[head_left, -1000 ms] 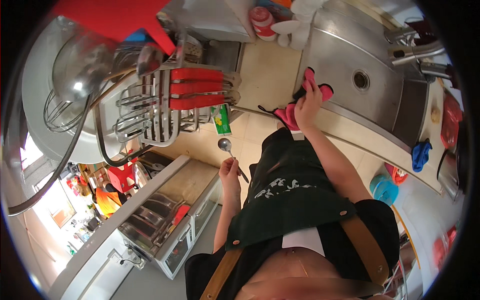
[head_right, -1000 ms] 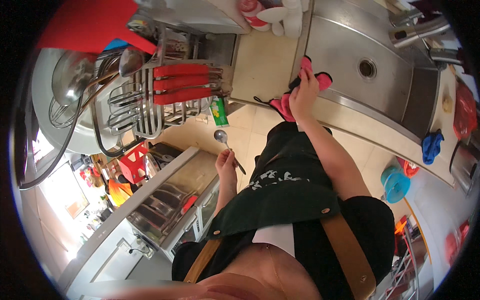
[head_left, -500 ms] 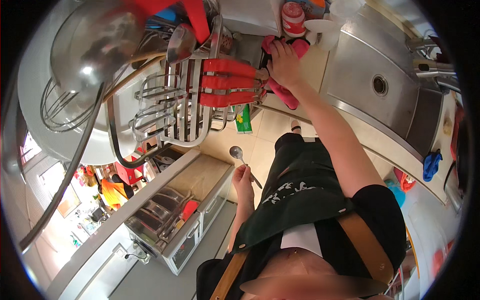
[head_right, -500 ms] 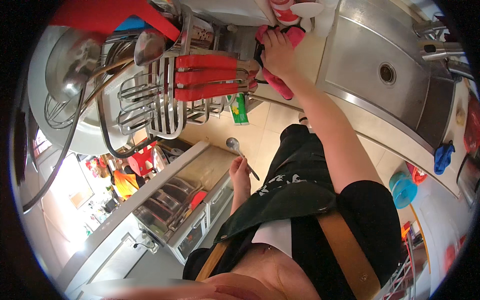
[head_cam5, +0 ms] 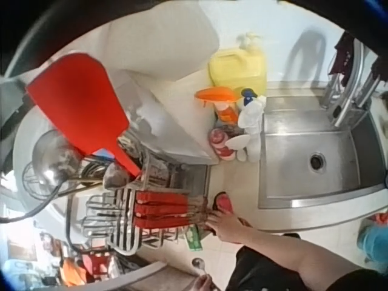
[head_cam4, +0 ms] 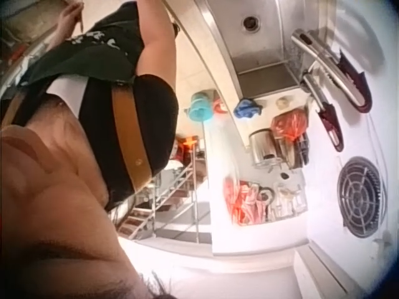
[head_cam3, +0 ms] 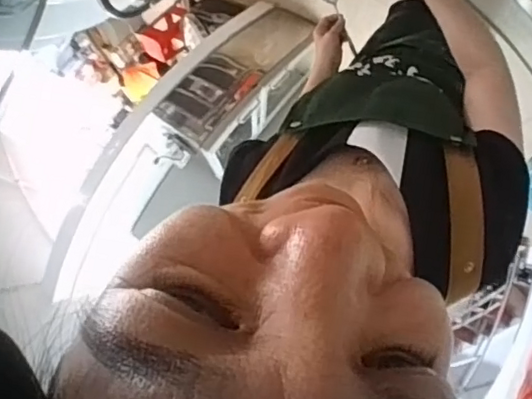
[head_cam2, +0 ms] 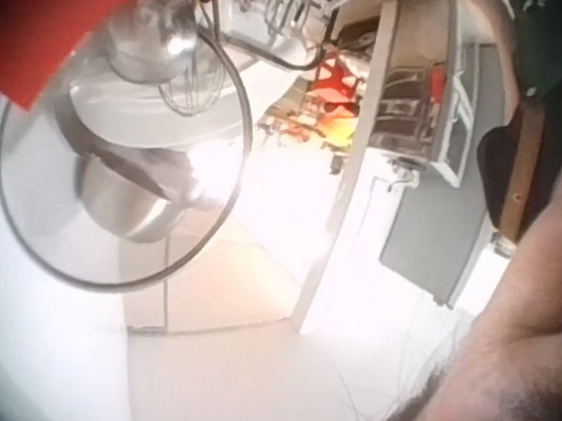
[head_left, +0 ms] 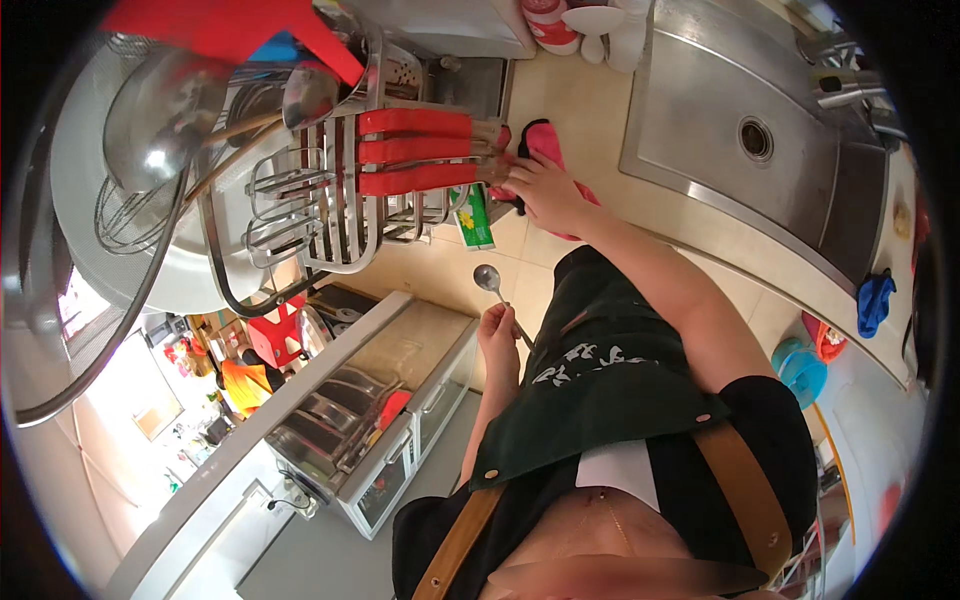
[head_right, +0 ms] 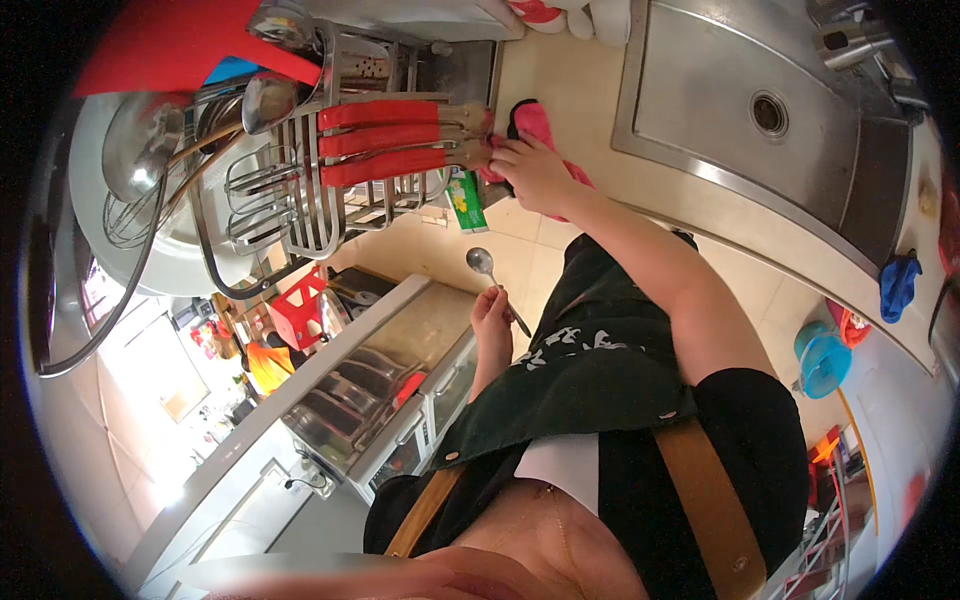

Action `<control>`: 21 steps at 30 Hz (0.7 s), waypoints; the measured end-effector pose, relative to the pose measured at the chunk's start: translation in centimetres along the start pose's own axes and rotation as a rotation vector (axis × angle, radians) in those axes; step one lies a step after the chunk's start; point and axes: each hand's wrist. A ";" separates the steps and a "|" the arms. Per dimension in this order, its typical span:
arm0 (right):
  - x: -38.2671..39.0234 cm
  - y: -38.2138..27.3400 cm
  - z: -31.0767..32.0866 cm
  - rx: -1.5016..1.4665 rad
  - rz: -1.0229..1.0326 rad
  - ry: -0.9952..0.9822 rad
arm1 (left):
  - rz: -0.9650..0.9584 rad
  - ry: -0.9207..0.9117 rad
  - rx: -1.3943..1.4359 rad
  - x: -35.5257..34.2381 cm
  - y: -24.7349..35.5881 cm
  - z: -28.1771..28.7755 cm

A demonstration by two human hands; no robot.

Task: Cleaning the exterior and interior of a dough mixer and sink area with a pink cloth.

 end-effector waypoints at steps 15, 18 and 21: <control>-3.8 5.1 4.8 0.064 0.020 0.198 | 0.010 0.131 -0.037 0.7 -2.4 2.6; -10.5 6.8 3.0 0.059 0.242 0.149 | 0.028 0.169 -0.074 1.3 -3.1 2.8; -13.6 8.4 -1.5 0.149 0.199 -0.023 | 0.049 0.229 -0.094 1.6 -3.6 3.3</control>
Point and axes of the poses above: each hand's wrist, its own x-axis away from the middle knuckle, its own z-axis out of the back of the hand, y = z × x, and after that the axes turned 10 degrees about -x, right-handed
